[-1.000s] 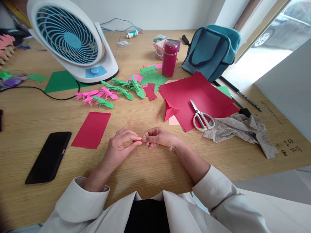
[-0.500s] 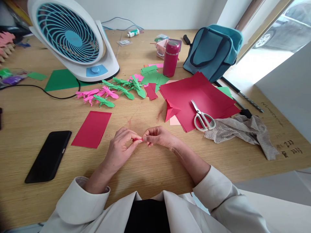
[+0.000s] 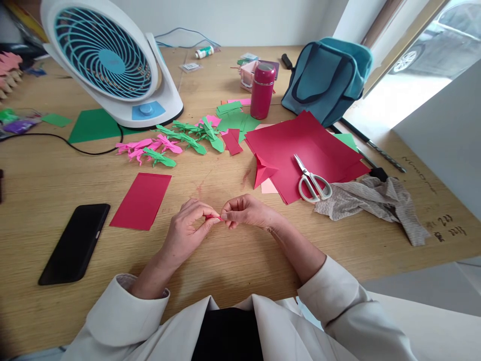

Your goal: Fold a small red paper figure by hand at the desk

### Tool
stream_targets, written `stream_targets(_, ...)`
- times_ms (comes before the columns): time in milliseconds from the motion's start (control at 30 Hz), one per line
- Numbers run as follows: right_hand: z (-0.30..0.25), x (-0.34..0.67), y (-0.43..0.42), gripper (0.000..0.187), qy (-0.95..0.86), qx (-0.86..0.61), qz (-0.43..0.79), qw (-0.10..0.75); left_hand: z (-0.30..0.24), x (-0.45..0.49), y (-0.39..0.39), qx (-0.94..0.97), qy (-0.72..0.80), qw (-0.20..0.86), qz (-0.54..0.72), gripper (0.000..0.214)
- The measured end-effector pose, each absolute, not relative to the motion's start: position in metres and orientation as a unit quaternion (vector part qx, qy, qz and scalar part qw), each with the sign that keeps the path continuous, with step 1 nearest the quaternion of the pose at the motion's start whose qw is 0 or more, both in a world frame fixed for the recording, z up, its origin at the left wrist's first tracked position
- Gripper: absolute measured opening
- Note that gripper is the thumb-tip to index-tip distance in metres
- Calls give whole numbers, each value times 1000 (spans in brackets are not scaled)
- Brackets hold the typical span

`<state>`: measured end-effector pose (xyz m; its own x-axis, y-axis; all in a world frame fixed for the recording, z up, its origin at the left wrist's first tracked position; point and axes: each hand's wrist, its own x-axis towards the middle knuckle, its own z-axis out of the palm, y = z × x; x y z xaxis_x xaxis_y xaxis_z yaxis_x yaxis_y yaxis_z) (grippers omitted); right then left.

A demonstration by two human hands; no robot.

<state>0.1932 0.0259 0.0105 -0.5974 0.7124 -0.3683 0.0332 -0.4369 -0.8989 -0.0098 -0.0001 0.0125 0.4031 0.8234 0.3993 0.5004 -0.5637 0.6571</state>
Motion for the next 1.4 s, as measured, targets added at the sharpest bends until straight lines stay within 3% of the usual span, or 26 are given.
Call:
stream_targets(1033, 11, 196, 23, 34, -538, -386, 720, 208, 11, -10, 3, 755, 395, 363, 378, 8)
stream_targets(1233, 12, 192, 20, 24, -558, -395, 694, 223, 9, -11, 5, 751, 407, 374, 361, 10)
stream_targets(1400, 10, 188, 19, 28, -556, -391, 692, 242, 10, -11, 6, 740, 408, 388, 369, 14)
